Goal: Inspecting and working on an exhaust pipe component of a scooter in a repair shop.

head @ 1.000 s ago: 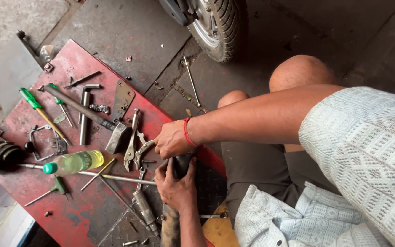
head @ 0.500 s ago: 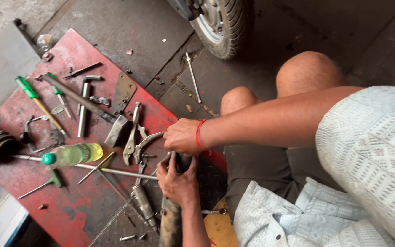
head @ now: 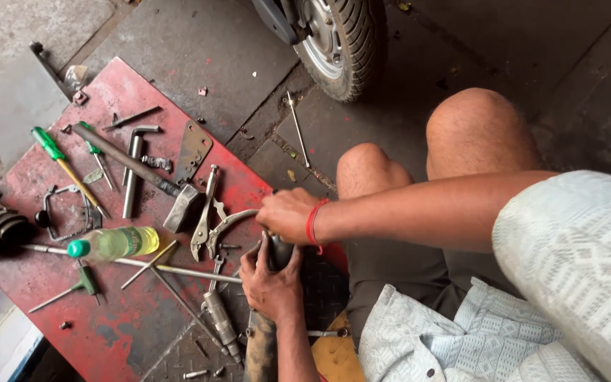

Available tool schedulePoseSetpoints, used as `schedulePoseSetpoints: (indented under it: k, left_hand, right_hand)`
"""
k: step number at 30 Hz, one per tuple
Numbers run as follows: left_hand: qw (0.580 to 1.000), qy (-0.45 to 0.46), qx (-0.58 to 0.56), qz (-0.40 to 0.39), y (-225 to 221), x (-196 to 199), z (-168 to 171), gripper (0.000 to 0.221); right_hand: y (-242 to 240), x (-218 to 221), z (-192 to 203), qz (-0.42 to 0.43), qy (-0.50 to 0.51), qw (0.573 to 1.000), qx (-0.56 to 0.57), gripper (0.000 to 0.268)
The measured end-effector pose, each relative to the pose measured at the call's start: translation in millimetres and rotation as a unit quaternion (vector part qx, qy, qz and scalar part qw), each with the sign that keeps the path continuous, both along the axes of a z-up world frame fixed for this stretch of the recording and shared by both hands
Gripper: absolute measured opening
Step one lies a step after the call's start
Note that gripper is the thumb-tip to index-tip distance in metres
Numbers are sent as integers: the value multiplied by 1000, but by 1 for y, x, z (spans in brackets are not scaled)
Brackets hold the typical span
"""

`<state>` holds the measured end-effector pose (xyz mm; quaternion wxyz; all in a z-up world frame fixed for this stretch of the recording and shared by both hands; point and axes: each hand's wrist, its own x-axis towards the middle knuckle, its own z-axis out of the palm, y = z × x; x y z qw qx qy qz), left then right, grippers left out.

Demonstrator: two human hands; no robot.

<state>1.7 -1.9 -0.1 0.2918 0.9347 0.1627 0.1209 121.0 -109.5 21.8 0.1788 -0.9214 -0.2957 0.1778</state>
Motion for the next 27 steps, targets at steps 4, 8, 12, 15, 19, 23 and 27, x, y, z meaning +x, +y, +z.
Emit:
schedulePoseSetpoints:
  k: [4,8,12,15,19,23,27]
  left_hand:
    - [1000,-10,14,-9,-1,1,5,63]
    - [1000,3,12,0,-2,3,4,63]
    - [1000,-7,16,-3,-3,3,4,63]
    - [1000,-1,10,3,-1,1,6,64]
    - [1000,2,11,0,-5,2,5,65]
    - [1000,9,17,10,-2,2,9,62]
    - [1000,15,19,4,-4,2,9,61]
  right_hand:
    - [-6,13,-13,-4,-34,998,58,11]
    - [-10,20,-6,-18,-22,998,50,12]
    - [-10,22,-22,10,49,998,42,13]
    - [-6,23,-40,36,26,997,67,13]
    - [-8,25,-39,117,-18,989,90,13]
    - [-1,26,-11,135,-39,982,123,7]
    - [-3,31,-7,157,-18,984,79,10]
